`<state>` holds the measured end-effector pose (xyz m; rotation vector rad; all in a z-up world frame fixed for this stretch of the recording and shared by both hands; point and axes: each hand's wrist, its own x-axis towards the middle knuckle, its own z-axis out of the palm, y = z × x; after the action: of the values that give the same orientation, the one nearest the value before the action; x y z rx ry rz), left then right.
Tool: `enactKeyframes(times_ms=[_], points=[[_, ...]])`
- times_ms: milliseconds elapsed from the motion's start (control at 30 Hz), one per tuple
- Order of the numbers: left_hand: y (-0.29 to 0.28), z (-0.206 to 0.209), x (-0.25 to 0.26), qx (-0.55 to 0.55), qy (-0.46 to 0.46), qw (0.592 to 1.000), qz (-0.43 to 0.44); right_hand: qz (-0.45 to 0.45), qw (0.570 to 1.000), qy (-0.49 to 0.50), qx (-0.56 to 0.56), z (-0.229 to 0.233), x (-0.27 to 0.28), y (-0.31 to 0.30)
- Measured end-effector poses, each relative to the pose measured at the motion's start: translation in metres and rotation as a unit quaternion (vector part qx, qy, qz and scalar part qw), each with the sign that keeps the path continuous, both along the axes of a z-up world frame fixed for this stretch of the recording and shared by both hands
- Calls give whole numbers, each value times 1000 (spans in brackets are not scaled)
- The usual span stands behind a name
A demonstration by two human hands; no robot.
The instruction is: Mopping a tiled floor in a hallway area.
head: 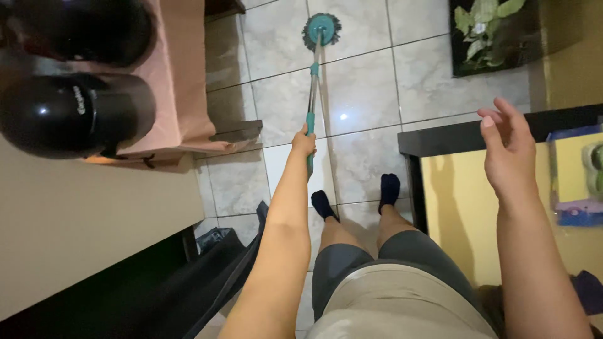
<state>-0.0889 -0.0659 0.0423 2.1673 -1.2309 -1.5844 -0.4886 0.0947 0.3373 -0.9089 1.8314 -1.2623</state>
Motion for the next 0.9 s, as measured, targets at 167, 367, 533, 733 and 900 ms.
enactKeyframes(times_ms=[167, 367, 533, 733, 900], points=[[67, -22, 9, -55, -132, 980, -135, -3, 1000, -1, -20, -23, -56, 5], [260, 144, 64, 49, -177, 958, -220, -9, 1000, -5, 13, -13, -94, -10], [349, 189, 89, 64, -221, 940, -254, 2, 1000, -11, -29, -20, -115, -18], [230, 138, 26, 1, -214, 935, -282, -35, 998, -47, -6, -12, -112, -17], [62, 11, -64, -85, -153, 945, -277, -36, 999, -29, -6, -19, -122, -3]])
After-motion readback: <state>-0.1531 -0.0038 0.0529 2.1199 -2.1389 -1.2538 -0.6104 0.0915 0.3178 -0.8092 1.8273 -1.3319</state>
